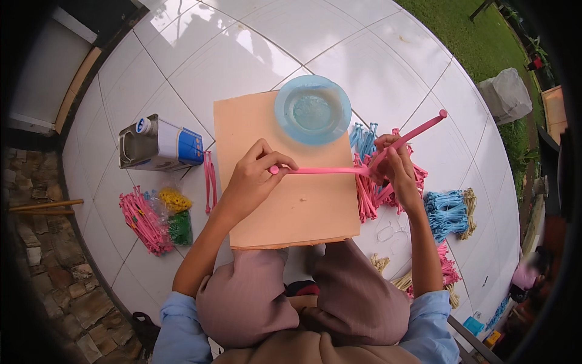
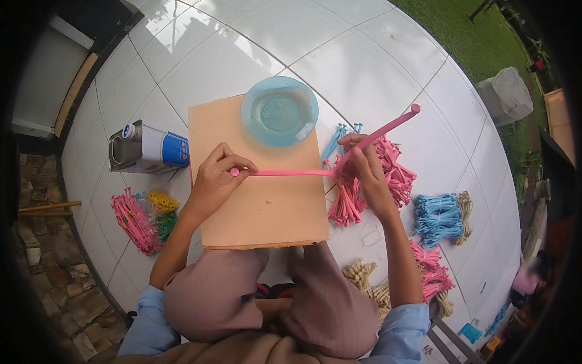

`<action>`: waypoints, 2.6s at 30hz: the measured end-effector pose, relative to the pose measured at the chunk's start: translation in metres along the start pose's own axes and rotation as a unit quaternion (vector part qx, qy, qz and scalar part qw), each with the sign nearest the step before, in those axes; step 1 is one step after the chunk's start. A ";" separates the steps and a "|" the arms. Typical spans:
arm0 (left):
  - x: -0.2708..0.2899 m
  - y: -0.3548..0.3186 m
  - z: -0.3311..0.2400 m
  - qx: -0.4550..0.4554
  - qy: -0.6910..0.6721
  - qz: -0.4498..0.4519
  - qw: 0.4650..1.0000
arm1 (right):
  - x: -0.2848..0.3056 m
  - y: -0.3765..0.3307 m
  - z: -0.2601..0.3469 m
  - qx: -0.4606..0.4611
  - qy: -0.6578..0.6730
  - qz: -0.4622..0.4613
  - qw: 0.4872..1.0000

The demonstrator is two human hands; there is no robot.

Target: The person sits on a chair and assembles pink plastic strips by attaching small green and yellow plastic pieces to their ends. They repeatedly dip the strips into a bowl of water and place the finished items on a cardboard box.

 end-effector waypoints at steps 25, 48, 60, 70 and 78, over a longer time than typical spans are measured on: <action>-0.018 0.017 0.015 -0.033 0.180 0.109 0.977 | -0.014 0.056 -0.045 -0.176 -0.003 0.048 0.983; -0.060 0.004 -0.036 -0.191 0.435 0.252 0.843 | -0.017 0.054 -0.042 -0.122 -0.120 -0.026 0.985; -0.075 0.007 -0.032 -0.159 0.400 0.171 0.886 | -0.012 0.047 -0.013 0.007 -0.289 -0.162 0.943; -0.067 0.009 -0.031 -0.155 0.350 0.145 0.912 | -0.069 0.060 0.062 0.272 -0.664 -0.011 0.696; -0.068 0.005 -0.026 -0.148 0.356 0.127 0.914 | -0.088 0.082 0.066 0.260 -0.612 0.070 0.743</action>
Point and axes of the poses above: each hand's wrist, its own y-axis towards the middle knuckle, its own x-axis out of the back of the hand, z = x × y, the point moved 10 cm from there along y, towards the middle knuckle, and after that the axes turned 7 degrees about -y, right-handed, at the moved point
